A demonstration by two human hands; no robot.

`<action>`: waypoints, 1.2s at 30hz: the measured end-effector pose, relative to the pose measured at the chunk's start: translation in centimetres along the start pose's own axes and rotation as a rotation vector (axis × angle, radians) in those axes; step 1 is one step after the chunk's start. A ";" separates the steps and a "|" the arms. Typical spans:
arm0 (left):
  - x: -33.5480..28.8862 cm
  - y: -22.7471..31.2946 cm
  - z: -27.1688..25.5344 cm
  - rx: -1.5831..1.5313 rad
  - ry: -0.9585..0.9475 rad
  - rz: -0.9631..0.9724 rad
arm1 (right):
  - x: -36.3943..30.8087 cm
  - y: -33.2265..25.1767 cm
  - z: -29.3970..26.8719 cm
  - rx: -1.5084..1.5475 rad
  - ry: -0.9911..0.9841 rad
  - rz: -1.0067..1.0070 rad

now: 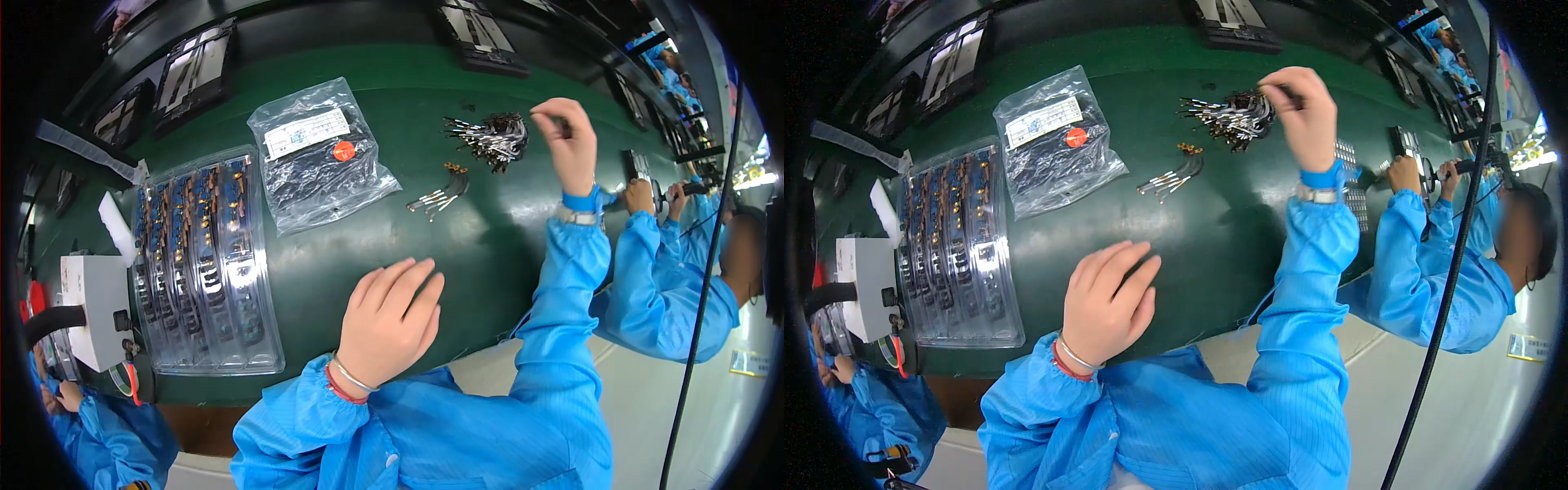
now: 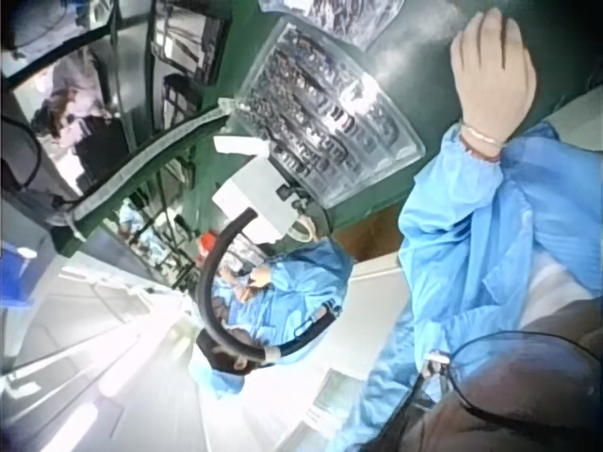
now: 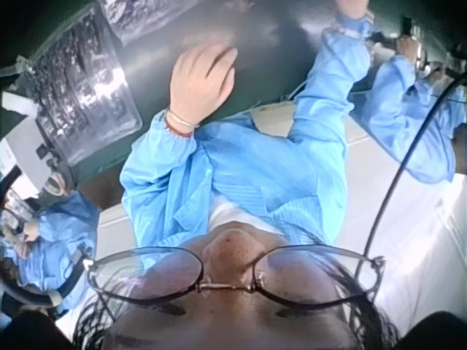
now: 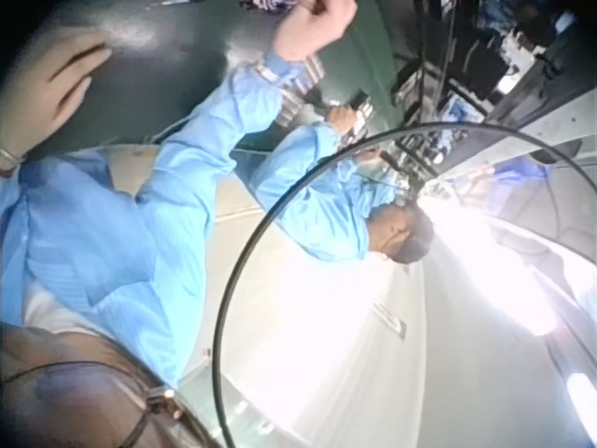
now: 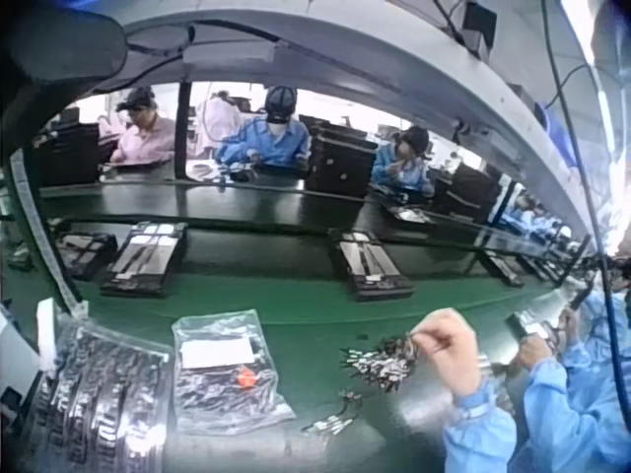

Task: Assembling internal wiring and electronic components into a device chassis on a production line.

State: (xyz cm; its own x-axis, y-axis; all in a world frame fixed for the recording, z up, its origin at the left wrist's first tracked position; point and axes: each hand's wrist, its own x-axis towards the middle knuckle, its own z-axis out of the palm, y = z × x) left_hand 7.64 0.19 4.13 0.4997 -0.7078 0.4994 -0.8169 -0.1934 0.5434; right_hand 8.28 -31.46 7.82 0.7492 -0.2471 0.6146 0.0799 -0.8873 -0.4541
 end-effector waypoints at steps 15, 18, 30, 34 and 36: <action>-0.3 -0.7 0.8 -0.185 -0.030 0.113 | 2.4 4.1 2.7 -0.541 -0.521 -0.023; -0.4 -0.6 1.0 -0.195 -0.050 0.111 | 2.2 4.5 2.7 -0.568 -0.502 -0.010; -2.7 1.3 -12.7 -0.977 0.004 -0.524 | -9.4 -13.4 0.6 0.229 -0.212 0.097; 6.4 -11.0 -14.5 -1.405 0.553 -0.792 | -11.7 -16.2 4.4 0.394 -0.148 0.142; 10.3 -20.8 -14.7 -1.586 0.832 -1.137 | -11.6 -17.6 6.3 0.432 -0.131 0.113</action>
State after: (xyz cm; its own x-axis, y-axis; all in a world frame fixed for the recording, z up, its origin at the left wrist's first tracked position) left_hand 34.02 6.88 7.94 0.8225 -0.2450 -0.5133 0.5166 0.6993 0.4940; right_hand 2.39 -10.56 4.60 0.8433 -0.2569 0.4720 0.2388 -0.6077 -0.7574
